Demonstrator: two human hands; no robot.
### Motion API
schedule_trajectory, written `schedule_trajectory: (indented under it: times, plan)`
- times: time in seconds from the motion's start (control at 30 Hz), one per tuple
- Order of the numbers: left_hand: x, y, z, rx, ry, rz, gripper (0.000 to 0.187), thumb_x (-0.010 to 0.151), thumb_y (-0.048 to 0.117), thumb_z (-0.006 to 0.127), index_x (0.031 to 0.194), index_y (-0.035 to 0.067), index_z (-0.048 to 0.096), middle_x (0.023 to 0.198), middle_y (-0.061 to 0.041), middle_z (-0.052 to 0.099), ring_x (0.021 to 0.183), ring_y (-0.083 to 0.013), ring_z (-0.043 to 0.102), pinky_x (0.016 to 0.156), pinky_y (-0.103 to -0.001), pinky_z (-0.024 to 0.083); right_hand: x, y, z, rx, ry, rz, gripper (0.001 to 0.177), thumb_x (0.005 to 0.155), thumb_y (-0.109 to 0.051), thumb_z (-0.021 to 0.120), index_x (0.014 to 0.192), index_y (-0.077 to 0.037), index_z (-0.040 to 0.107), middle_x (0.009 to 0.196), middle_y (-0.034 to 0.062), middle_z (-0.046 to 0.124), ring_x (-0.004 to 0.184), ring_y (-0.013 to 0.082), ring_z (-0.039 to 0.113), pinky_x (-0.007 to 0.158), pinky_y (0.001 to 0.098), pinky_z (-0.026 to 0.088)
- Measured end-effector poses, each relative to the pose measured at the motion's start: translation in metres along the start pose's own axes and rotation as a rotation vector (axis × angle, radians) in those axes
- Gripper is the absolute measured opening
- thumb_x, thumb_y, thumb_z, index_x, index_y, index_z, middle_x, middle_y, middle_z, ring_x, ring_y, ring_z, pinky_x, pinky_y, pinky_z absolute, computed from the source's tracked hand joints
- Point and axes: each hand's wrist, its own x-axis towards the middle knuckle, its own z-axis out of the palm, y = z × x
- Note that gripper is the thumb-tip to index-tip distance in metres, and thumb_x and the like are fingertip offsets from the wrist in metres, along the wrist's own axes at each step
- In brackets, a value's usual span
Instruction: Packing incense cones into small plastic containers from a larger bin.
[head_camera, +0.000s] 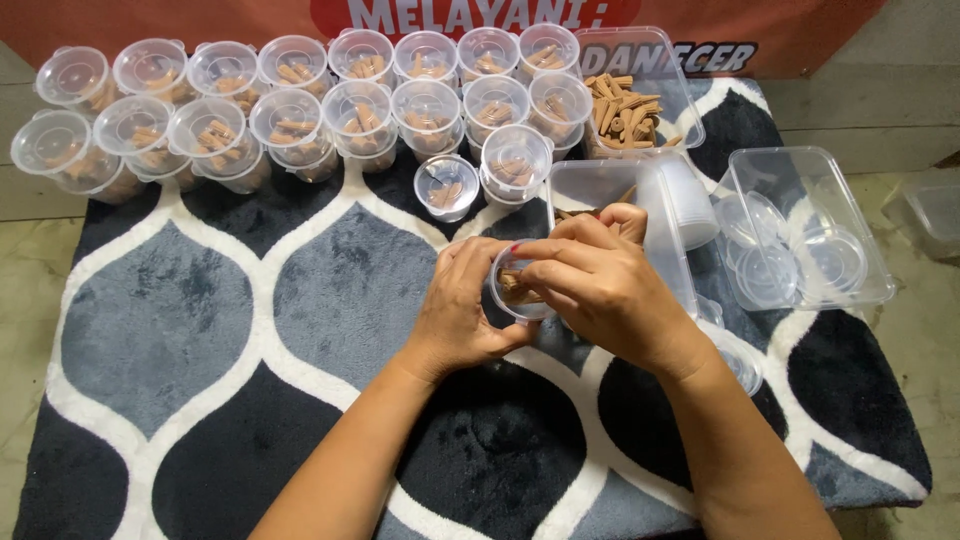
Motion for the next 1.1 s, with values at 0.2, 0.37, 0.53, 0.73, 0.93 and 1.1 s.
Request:
schedule_trajectory:
  times: [0.2,0.37,0.53,0.73,0.93,1.1]
  plan:
    - [0.000,-0.001,0.001,-0.016,0.017,-0.008,0.072,0.063,0.041,0.089,0.121,0.009,0.061,0.103,-0.006,0.065,0.101,-0.0261,0.067,0.104,-0.043,0.042,-0.015,0.030,-0.018,-0.174,-0.008,0.098,0.015,0.099,-0.007,0.069,0.089,-0.018,0.071,0.096,-0.0040,0.074,0.086,0.0197,0.066,0.083,0.0378,0.033]
    - [0.001,-0.001,0.000,-0.019,0.014,-0.017,0.071,0.063,0.039,0.088,0.121,0.008,0.061,0.105,-0.007,0.065,0.102,-0.0263,0.067,0.104,-0.042,0.042,-0.050,0.064,-0.009,-0.380,-0.227,0.179,0.017,0.093,-0.005,0.066,0.081,-0.019,0.066,0.089,-0.0049,0.071,0.089,0.0181,0.064,0.088,0.0400,0.033]
    - [0.000,0.001,0.000,-0.015,0.013,-0.031,0.070,0.063,0.038,0.088,0.120,0.008,0.061,0.105,-0.007,0.065,0.103,-0.0263,0.067,0.104,-0.042,0.041,-0.061,0.070,0.010,-0.385,-0.450,0.247,0.016,0.089,-0.007,0.063,0.082,-0.020,0.069,0.094,-0.0049,0.074,0.099,0.0166,0.064,0.092,0.0421,0.032]
    - [0.000,0.001,-0.001,-0.005,0.008,-0.011,0.072,0.064,0.041,0.088,0.121,0.008,0.061,0.105,-0.007,0.065,0.103,-0.0263,0.067,0.105,-0.044,0.041,-0.063,0.065,0.016,-0.321,-0.649,0.360,0.012,0.082,-0.010,0.069,0.082,-0.019,0.076,0.096,-0.0024,0.075,0.104,0.0193,0.063,0.090,0.0432,0.033]
    - [0.000,0.002,-0.001,-0.008,-0.002,-0.011,0.072,0.063,0.040,0.088,0.122,0.008,0.061,0.105,-0.007,0.065,0.103,-0.0266,0.067,0.106,-0.043,0.041,-0.078,0.077,0.027,-0.358,-0.608,0.356,0.008,0.084,-0.020,0.069,0.080,-0.022,0.076,0.094,-0.0049,0.072,0.096,0.0152,0.063,0.089,0.0407,0.033]
    - [0.000,0.002,-0.001,-0.008,0.005,-0.015,0.070,0.064,0.040,0.088,0.121,0.009,0.061,0.104,-0.006,0.065,0.102,-0.0260,0.067,0.105,-0.044,0.041,-0.044,0.054,-0.006,-0.359,-0.322,0.214,0.015,0.090,-0.020,0.071,0.077,-0.020,0.063,0.098,-0.0029,0.068,0.100,0.0181,0.063,0.091,0.0428,0.033]
